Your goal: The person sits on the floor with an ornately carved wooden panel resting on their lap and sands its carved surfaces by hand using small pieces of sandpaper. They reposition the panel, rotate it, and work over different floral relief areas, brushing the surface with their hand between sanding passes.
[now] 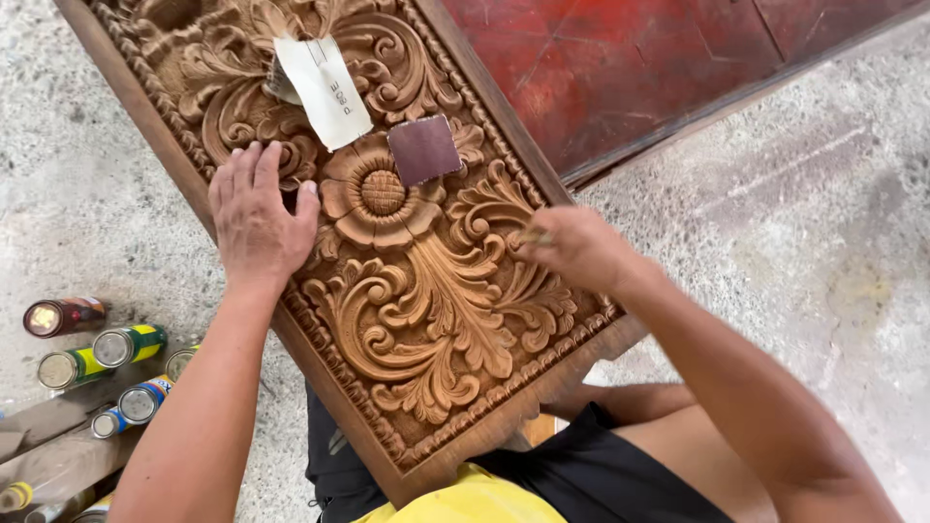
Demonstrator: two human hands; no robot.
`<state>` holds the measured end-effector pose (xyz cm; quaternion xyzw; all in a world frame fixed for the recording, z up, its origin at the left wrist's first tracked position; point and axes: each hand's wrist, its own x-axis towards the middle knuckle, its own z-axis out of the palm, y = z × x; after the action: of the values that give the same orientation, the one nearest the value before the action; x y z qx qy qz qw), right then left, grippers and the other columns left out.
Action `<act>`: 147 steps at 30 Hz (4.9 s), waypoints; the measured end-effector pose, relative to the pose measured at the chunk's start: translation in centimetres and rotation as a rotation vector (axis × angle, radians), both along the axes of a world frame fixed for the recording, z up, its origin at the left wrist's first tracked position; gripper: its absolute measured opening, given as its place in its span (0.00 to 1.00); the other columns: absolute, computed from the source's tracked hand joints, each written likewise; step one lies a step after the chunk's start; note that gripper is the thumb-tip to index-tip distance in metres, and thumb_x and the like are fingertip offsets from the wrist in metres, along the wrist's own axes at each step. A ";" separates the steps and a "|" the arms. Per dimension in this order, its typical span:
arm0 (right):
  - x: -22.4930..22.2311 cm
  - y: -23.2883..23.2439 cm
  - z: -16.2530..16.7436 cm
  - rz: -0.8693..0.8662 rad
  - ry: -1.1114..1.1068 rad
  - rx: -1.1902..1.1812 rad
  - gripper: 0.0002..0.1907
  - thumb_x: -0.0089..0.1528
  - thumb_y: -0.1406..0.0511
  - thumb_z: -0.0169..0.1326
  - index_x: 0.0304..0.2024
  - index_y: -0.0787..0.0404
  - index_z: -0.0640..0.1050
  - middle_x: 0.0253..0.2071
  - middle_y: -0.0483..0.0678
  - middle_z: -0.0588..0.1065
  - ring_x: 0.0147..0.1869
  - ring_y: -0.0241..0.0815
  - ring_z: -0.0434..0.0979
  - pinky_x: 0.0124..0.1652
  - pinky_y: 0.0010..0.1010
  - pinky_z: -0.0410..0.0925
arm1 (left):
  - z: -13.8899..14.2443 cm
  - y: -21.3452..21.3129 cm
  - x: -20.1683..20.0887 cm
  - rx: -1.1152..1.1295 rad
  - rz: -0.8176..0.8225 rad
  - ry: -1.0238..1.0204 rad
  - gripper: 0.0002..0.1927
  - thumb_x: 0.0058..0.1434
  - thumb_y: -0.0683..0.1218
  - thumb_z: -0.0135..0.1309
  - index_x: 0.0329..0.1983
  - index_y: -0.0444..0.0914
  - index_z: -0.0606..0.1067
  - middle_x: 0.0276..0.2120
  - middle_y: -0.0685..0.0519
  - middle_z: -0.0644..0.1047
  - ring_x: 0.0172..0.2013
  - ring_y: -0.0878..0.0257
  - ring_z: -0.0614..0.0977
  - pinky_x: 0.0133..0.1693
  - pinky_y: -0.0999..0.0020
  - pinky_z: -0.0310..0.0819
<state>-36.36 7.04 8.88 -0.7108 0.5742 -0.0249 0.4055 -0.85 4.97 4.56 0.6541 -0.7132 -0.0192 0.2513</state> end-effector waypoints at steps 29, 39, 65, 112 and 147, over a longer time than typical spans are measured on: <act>-6.0 14.4 -3.4 -0.713 0.214 -0.735 0.27 0.69 0.54 0.59 0.60 0.70 0.75 0.58 0.64 0.76 0.64 0.60 0.76 0.61 0.47 0.67 | 0.4 16.0 -9.6 0.576 0.279 1.130 0.12 0.66 0.46 0.54 0.49 0.37 0.80 0.39 0.50 0.84 0.33 0.65 0.83 0.32 0.68 0.78; -4.1 14.3 -8.8 -1.146 -0.416 -0.201 0.29 0.67 0.47 0.50 0.52 0.64 0.83 0.53 0.61 0.81 0.60 0.57 0.78 0.57 0.36 0.68 | -4.9 13.6 -1.2 -0.054 -0.083 0.653 0.07 0.74 0.42 0.54 0.49 0.32 0.74 0.48 0.46 0.80 0.47 0.63 0.82 0.49 0.69 0.79; 0.3 4.7 -8.1 -0.483 -0.178 -0.195 0.44 0.66 0.41 0.48 0.69 0.69 0.64 0.67 0.64 0.67 0.72 0.59 0.65 0.67 0.41 0.58 | 1.7 5.6 -15.2 0.645 0.031 0.309 0.19 0.59 0.51 0.62 0.49 0.36 0.77 0.34 0.46 0.82 0.31 0.59 0.84 0.37 0.63 0.79; 0.8 5.0 -7.6 -0.497 -0.239 -0.221 0.32 0.64 0.43 0.51 0.56 0.61 0.78 0.52 0.60 0.79 0.56 0.59 0.79 0.54 0.43 0.70 | 0.8 4.2 -14.7 0.744 -0.130 0.373 0.10 0.64 0.44 0.54 0.44 0.33 0.78 0.32 0.45 0.81 0.27 0.57 0.83 0.31 0.63 0.80; 2.4 4.8 -6.2 -0.539 -0.163 -0.193 0.32 0.62 0.41 0.51 0.53 0.57 0.81 0.47 0.57 0.81 0.51 0.57 0.81 0.49 0.41 0.71 | -1.2 2.8 -11.0 0.308 -0.707 0.023 0.10 0.69 0.43 0.53 0.35 0.31 0.76 0.30 0.44 0.78 0.29 0.55 0.79 0.32 0.64 0.76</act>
<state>-34.01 11.86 2.73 -0.5639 0.7027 -0.2431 0.3594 -11.88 7.75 3.35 0.3974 -0.8807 -0.2189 0.1361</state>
